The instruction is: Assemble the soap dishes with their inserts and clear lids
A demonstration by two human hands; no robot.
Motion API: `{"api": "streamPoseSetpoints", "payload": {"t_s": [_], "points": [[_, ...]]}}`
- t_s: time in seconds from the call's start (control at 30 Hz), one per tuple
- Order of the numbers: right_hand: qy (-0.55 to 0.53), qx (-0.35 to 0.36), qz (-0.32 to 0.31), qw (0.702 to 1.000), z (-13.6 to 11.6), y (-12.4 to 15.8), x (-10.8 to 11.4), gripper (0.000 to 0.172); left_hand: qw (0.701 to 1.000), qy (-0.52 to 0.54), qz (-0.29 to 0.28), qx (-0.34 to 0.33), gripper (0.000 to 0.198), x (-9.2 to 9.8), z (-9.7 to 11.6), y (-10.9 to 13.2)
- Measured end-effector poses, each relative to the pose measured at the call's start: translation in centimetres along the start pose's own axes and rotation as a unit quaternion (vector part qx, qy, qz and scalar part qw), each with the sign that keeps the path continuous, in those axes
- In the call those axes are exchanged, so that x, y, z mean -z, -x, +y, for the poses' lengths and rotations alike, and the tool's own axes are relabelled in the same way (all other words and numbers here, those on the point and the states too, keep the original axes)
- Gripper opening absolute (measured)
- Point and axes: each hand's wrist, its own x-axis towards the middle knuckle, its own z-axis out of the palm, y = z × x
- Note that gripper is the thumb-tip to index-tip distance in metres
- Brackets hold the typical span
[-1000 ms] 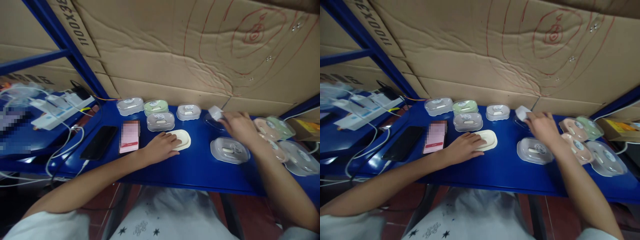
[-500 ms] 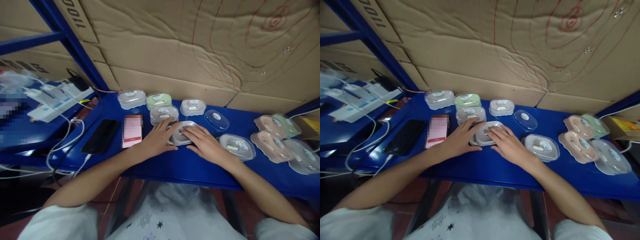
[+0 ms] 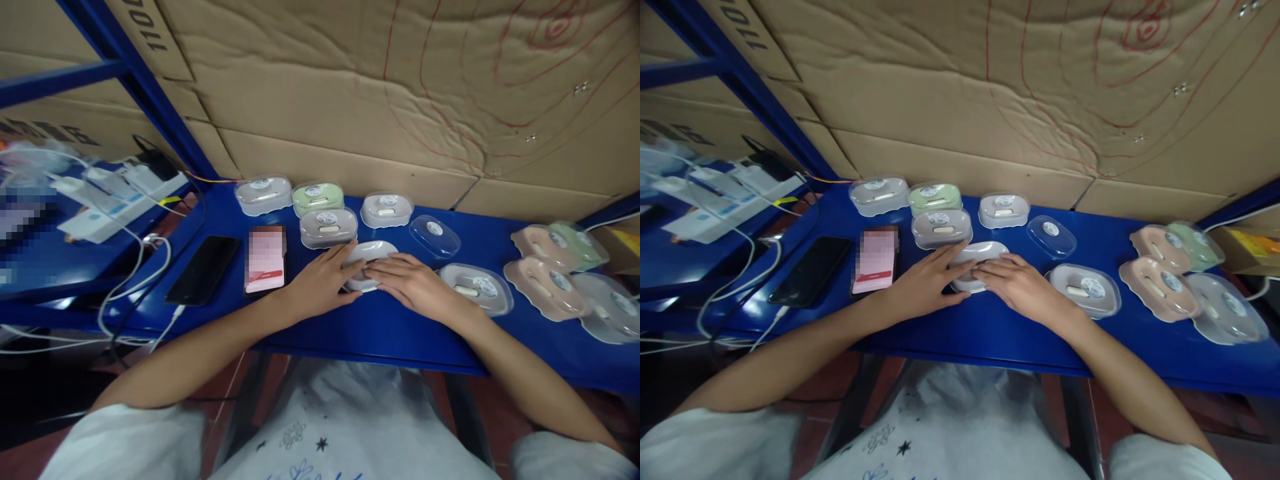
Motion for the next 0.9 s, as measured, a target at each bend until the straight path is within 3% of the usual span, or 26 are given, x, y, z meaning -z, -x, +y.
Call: {"api": "streamPoseSetpoints", "payload": {"t_s": [0.23, 0.33, 0.43, 0.57, 0.63, 0.7, 0.8, 0.9], "points": [[-0.004, -0.026, -0.062, 0.998, 0.5, 0.9, 1.4, 0.041, 1.000, 0.002, -0.012, -0.017, 0.064, -0.2, 0.5, 0.2], [0.040, -0.199, -0.071, 0.977, 3.2, 2.1, 3.5, 0.051, 0.999, 0.040, -0.010, -0.008, 0.053, 0.3, 0.4, 0.2], [0.092, -0.396, -0.087, 0.909, 8.0, 3.2, 4.7, 0.071, 0.994, 0.101, -0.035, 0.002, 0.053, 0.8, 0.1, 0.2], [0.031, -0.462, -0.144, 0.874, 13.2, 4.0, 5.0, 0.096, 0.983, 0.168, -0.067, 0.015, 0.056, 1.1, -0.3, 0.1], [0.034, -0.446, -0.125, 0.886, 13.9, 4.3, 5.3, 0.091, 0.980, 0.186, -0.067, 0.029, 0.053, 1.0, -0.4, -0.1], [0.040, -0.378, -0.078, 0.922, 12.8, 4.6, 5.9, 0.079, 0.978, 0.202, -0.049, 0.036, 0.053, 0.9, -0.5, -0.2], [-0.019, -0.244, -0.032, 0.969, 9.0, 4.5, 6.3, 0.071, 0.972, 0.232, -0.014, 0.039, 0.071, 0.7, -0.6, -0.5], [-0.089, -0.158, -0.052, 0.982, 4.5, 3.4, 5.2, 0.072, 0.966, 0.255, 0.003, 0.046, 0.100, 0.5, -0.7, -0.7]]}}
